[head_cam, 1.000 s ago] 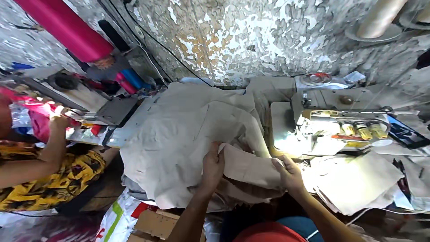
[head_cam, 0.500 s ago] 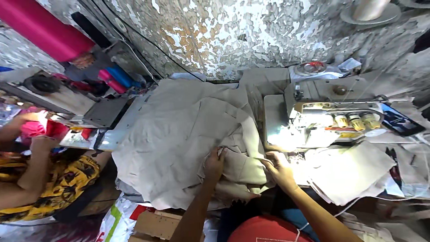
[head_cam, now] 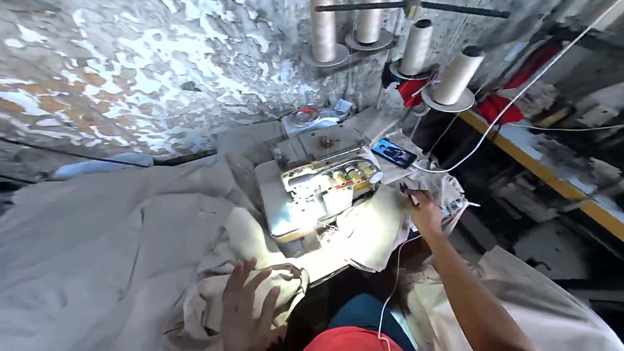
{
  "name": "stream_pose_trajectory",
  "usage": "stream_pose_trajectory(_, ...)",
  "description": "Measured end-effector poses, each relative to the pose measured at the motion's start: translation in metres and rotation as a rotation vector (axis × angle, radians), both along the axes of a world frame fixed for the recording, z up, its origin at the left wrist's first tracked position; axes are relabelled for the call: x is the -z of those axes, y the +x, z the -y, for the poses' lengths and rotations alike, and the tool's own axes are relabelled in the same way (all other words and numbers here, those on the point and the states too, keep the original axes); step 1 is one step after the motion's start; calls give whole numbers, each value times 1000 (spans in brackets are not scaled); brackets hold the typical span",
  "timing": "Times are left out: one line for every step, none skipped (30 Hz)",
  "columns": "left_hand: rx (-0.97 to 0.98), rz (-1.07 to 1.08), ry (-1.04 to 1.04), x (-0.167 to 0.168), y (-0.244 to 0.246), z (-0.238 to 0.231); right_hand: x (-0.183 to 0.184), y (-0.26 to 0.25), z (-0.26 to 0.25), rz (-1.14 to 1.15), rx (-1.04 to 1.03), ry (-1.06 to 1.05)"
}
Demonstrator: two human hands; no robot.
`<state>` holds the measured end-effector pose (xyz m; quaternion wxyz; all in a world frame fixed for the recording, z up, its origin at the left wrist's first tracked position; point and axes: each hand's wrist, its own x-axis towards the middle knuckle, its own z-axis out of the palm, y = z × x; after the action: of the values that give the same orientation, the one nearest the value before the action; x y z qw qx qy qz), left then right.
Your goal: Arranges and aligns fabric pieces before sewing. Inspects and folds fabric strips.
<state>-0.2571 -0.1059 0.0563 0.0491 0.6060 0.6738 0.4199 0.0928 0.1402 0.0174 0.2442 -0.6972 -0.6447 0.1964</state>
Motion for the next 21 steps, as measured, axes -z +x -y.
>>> stream_pose_trajectory(16, -1, 9, 1, 6, -3, 0, 1, -6, 11, -10, -39)
stream_pose_trajectory(25, -4, 14, 2, 11, -6, 2, 0, -11, 23, -19, -62)
stream_pose_trajectory(34, -4, 17, 2, 15, -8, 4, -2, -15, 37, -22, -72)
stream_pose_trajectory(42, 4, 21, 1, 17, -9, 7, -4, -18, 48, -21, -72)
stream_pose_trajectory(47, 10, 23, 1, 19, -10, 10, -7, -19, 48, -15, -61)
stream_pose_trajectory(54, 19, 25, 2, 20, -9, 12, -9, -19, 42, -5, -44)
stream_pose_trajectory(63, 26, 25, 3, 20, -7, 14, -11, -18, 38, 5, -29)
stream_pose_trajectory(68, 30, 28, 5, 20, -7, 16, -12, -17, 40, 10, -14)
stream_pose_trajectory(72, 32, 30, 7, 20, -6, 18, -13, -17, 47, 11, 20)
stream_pose_trajectory(72, 28, 27, 9, 20, -6, 21, -13, -16, 55, 5, 63)
stream_pose_trajectory(73, 28, 22, 9, 20, -7, 24, -13, -15, 69, -4, 101)
stream_pose_trajectory(78, 27, 15, 10, 21, -7, 26, -13, -14, 83, -16, 141)
stream_pose_trajectory(88, 26, 10, 10, 22, -9, 28, -12, -14, 98, -26, 179)
stream_pose_trajectory(101, 24, 10, 10, 24, -11, 30, -12, -14, 111, -34, 212)
stream_pose_trajectory(117, 25, 12, 10, 26, -13, 33, -11, -14, 127, -46, 259)
stream_pose_trajectory(128, 27, 17, 11, 28, -15, 37, -10, -14, 143, -64, 324)
stream_pose_trajectory(134, 29, 23, 12, 30, -16, 42, -8, -14, 159, -90, 395)
stream_pose_trajectory(137, 29, 28, 13, 32, -16, 46, -8, -12, 172, -121, 462)
stream_pose_trajectory(138, 31, 35, 15, 32, -17, 48, -7, -11, 180, -151, 521)
stream_pose_trajectory(139, 33, 38, 16, 33, -17, 48, -8, -9, 177, -167, 551)
stream_pose_trajectory(143, 40, 40, 17, 33, -17, 44, -11, -6, 157, -167, 531)
